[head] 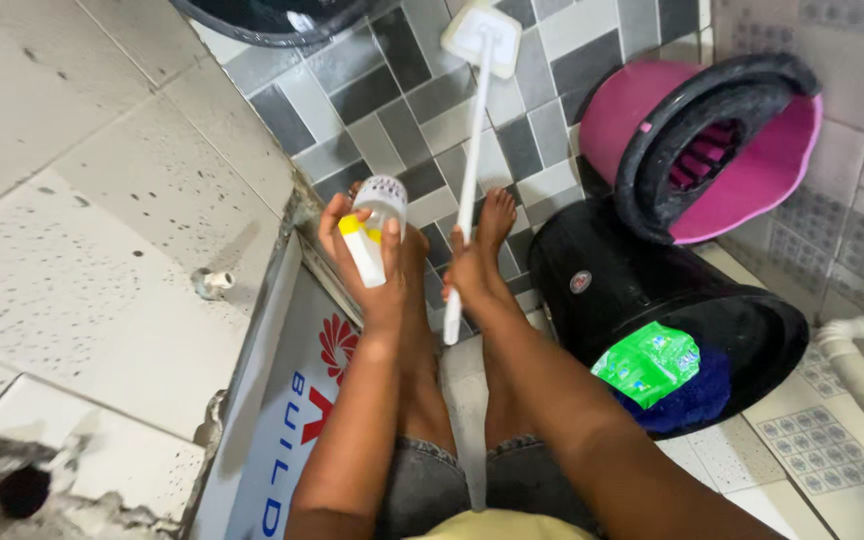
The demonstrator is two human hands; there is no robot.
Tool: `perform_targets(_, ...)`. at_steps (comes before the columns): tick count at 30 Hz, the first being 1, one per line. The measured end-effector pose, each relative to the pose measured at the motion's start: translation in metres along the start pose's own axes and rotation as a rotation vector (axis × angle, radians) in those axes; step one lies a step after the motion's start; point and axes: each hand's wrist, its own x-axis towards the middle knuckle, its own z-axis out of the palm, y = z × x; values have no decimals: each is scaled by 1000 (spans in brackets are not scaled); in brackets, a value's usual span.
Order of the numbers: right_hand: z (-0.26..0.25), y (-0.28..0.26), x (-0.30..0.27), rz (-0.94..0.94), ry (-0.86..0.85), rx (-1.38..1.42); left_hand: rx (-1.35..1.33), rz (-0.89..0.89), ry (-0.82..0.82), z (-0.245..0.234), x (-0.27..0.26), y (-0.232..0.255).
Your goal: The person cleans a tiled bathroom floor using a long-handled brush and a spray bottle. They scrub the floor, scoop water from a bucket with a red scoop, and pour it onto the floor and into the toilet bowl.
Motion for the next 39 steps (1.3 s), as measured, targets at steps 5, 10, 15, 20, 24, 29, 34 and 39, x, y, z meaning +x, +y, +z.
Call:
perform_targets(5,-26,34,86,145,11,-116,198,37,8,-27,-8,14)
perform_targets(10,-88,35,169,378,-128,102,246,37,-13,-39,-28,14)
perform_targets(15,-125,31,161,526,-312,152,240,3,33,-46,-40,18)
perform_targets(20,-124,-16,119,634,-615,255,288,65,41,-51,-50,59)
perform_targets(24,-153,-83,79,724,-908,424,197,53,46,-60,-55,94)
perform_targets(29,-241,-153,88,590,-899,839,375,166,20,-68,-56,126)
perform_targets(34,-292,-175,102,556,-824,1134,425,222,-46,-46,-61,153)
perform_targets(39,-259,-187,108,586,-631,1321,674,414,-108,-4,-47,163)
